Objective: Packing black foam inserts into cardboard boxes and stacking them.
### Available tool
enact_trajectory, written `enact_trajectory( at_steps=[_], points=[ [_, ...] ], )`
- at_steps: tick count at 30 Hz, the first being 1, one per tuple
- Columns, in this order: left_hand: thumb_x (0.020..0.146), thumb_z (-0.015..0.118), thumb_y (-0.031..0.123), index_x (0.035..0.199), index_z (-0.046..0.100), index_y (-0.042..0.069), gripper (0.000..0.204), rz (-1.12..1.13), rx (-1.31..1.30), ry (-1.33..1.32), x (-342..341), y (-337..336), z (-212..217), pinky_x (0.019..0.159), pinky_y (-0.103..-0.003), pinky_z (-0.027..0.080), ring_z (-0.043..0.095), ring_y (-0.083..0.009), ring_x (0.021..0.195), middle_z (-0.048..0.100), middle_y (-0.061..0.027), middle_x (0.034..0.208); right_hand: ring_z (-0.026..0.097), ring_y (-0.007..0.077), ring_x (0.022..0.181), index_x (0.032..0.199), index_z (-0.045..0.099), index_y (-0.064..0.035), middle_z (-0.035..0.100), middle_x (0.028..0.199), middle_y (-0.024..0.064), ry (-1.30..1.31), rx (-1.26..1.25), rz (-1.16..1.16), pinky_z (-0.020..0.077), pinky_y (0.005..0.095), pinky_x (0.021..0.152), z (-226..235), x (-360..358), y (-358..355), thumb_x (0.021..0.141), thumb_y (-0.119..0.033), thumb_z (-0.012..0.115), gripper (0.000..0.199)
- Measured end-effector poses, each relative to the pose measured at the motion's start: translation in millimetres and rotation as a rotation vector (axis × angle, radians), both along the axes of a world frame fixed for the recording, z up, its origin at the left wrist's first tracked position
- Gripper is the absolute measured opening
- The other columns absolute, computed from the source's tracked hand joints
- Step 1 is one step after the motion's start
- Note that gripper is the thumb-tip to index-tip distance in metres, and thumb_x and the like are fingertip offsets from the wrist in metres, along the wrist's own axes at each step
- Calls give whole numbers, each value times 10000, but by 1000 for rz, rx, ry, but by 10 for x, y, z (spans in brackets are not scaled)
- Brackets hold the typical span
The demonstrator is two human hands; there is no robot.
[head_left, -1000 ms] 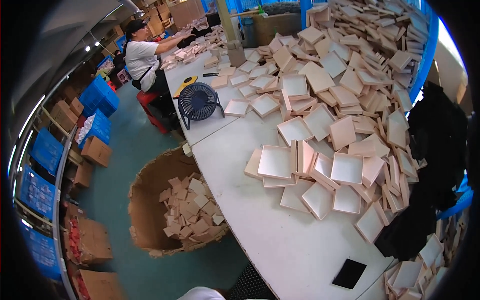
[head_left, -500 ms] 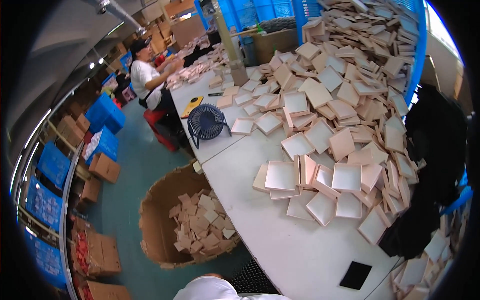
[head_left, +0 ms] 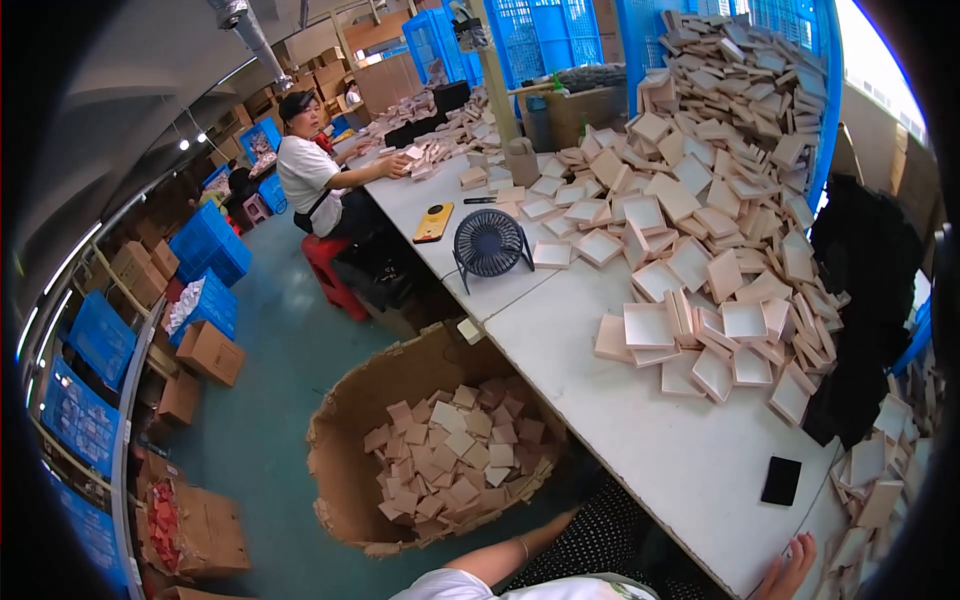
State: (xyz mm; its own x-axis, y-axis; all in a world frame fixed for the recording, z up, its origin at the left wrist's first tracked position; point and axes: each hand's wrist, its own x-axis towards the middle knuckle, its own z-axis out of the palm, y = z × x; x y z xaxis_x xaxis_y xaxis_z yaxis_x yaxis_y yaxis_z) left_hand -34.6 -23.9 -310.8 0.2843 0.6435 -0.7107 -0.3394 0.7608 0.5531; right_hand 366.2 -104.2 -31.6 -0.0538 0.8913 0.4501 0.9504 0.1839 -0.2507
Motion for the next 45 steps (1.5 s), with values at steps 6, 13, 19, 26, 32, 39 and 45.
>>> enact_trajectory(
  at_steps=[6, 13, 19, 26, 32, 39, 45],
  points=[
    [932, 638, 371, 1299, 531, -11, 541, -269, 749, 682, -44, 187, 514, 987, -382, 447, 562, -333, 1168, 565, -242, 1277, 485, 450, 1191, 1262, 526, 68, 530, 1266, 278, -24, 27, -27, 377, 514, 1038, -51, -20, -53, 895, -19, 484, 380],
    [895, 603, 216, 860, 651, 3, 220, -703, 1202, 839, -191, 395, 901, 808, -473, 479, 573, -422, 913, 621, -240, 936, 486, 458, 1186, 1261, 519, 79, 539, 1242, 293, 29, 31, 7, 386, 514, 1029, -92, 15, -31, 935, -56, 521, 352],
    [974, 566, 254, 986, 608, 7, 250, -1003, 1016, 361, -414, -634, 1581, 825, -384, 485, 593, -302, 914, 582, -164, 926, 483, 448, 1198, 1269, 514, 69, 513, 1281, 282, 63, 27, 65, 390, 504, 1030, -83, 50, -2, 955, -140, 567, 381],
    [934, 589, 266, 1036, 571, 4, 282, -437, 1065, 1283, -140, -234, 1683, 786, -468, 484, 584, -411, 892, 572, -187, 941, 477, 438, 1211, 1286, 509, 55, 506, 1298, 271, 46, 61, 116, 383, 504, 1034, -13, 1, 4, 956, -169, 569, 403],
    [945, 548, 226, 961, 543, -24, 251, -866, 1148, 891, -238, -295, 1614, 776, -439, 479, 577, -389, 891, 561, -193, 910, 406, 373, 1325, 1300, 461, 14, 441, 1367, 224, 25, -58, 12, 315, 468, 1099, -277, 115, -88, 966, -158, 489, 376],
    [1005, 475, 264, 948, 493, -24, 294, -1184, 786, 229, -586, -979, 1931, 785, -379, 451, 536, -201, 847, 566, -157, 929, 413, 399, 1309, 1246, 472, 10, 448, 1340, 225, 61, -25, 26, 324, 461, 1101, -281, 122, -90, 905, -34, 511, 346],
    [955, 504, 229, 963, 528, -11, 242, -1107, 796, 397, -546, -1083, 1982, 779, -408, 458, 579, -282, 862, 611, -186, 950, 408, 407, 1308, 1237, 473, 21, 466, 1323, 223, 66, -75, 14, 322, 485, 1093, -230, 102, -78, 937, -104, 505, 326]
  ],
)
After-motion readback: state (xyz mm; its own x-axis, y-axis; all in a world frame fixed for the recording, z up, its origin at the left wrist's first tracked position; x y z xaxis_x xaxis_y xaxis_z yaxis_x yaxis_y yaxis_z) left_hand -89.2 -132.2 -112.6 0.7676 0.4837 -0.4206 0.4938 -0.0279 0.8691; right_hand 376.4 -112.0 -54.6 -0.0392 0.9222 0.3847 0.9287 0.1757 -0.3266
